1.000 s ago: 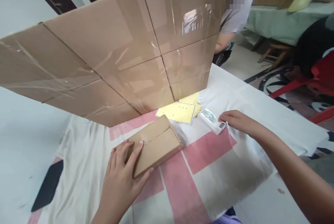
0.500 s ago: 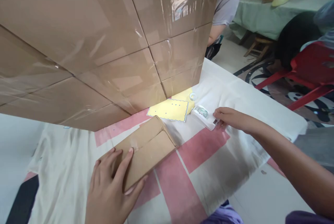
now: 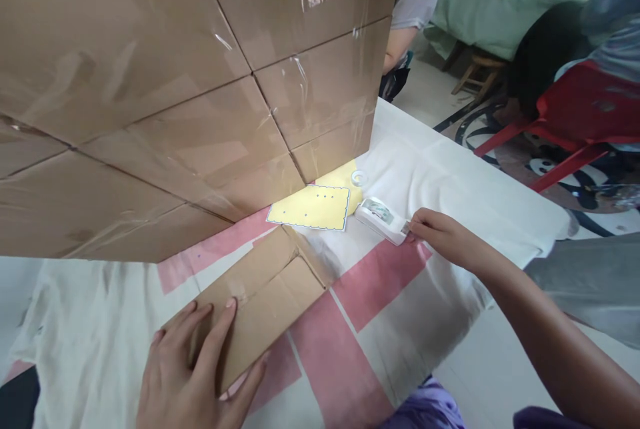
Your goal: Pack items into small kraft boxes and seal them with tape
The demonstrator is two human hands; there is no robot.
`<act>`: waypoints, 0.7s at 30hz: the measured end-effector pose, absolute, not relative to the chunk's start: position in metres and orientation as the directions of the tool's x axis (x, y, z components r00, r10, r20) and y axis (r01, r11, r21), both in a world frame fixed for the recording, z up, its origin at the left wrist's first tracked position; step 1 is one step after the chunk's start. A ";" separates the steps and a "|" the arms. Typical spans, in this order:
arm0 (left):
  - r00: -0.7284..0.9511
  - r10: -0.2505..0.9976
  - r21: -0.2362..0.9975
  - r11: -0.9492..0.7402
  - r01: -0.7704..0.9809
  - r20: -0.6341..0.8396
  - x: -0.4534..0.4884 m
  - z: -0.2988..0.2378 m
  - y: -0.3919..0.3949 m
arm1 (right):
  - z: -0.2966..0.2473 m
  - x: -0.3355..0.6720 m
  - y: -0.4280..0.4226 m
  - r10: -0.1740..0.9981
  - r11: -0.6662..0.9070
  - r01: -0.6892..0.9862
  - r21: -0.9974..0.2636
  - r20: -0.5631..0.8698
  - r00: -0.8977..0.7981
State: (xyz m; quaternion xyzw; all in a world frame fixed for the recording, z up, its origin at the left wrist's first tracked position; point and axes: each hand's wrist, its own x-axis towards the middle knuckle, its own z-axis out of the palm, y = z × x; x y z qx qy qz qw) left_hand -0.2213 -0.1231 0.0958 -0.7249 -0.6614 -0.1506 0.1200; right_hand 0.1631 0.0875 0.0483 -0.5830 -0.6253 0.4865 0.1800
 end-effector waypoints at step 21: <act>0.107 0.925 -0.025 -0.106 0.994 0.364 -0.237 0.083 -0.128 | 0.051 0.185 0.081 0.804 -0.310 0.617 -0.723 -0.546 -0.235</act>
